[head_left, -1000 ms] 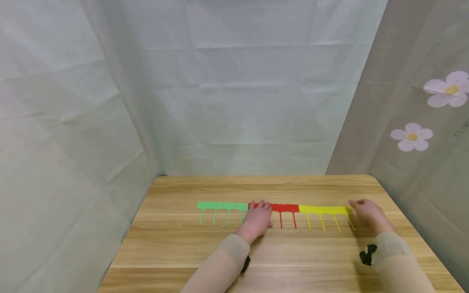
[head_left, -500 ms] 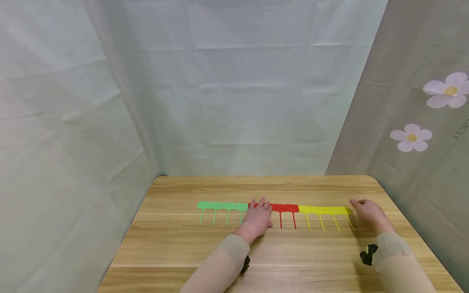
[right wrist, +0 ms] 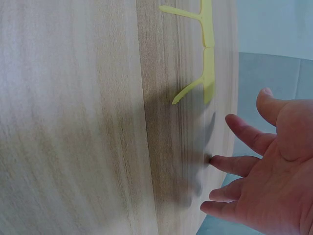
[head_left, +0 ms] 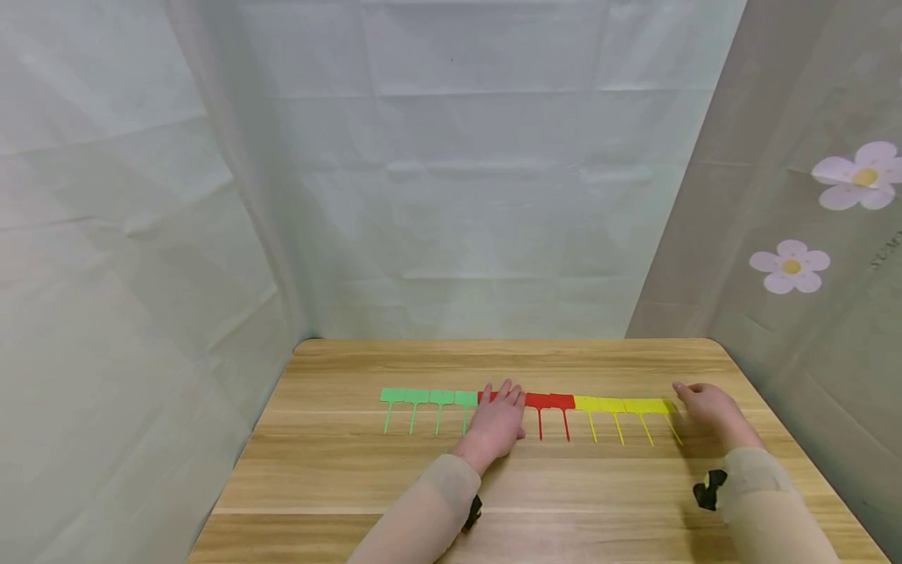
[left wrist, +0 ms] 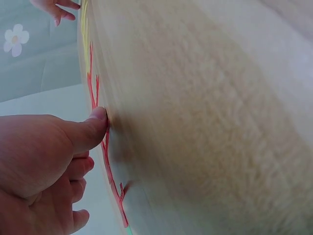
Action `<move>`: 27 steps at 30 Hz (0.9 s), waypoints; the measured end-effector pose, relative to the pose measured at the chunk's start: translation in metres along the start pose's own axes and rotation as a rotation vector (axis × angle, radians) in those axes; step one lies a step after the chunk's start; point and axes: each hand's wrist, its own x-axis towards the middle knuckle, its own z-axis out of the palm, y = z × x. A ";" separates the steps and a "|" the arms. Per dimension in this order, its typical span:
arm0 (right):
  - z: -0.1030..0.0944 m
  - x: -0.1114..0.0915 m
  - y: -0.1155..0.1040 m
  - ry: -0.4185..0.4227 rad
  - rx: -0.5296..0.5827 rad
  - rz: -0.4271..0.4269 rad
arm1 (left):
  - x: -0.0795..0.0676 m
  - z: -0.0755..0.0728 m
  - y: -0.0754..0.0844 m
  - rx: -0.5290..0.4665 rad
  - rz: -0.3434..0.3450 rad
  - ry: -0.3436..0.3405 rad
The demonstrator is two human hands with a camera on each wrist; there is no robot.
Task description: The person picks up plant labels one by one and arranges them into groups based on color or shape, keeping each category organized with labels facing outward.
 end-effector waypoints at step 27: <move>-0.006 -0.023 0.027 0.084 -0.026 -0.214 | -0.051 -0.011 -0.066 -0.248 0.045 0.176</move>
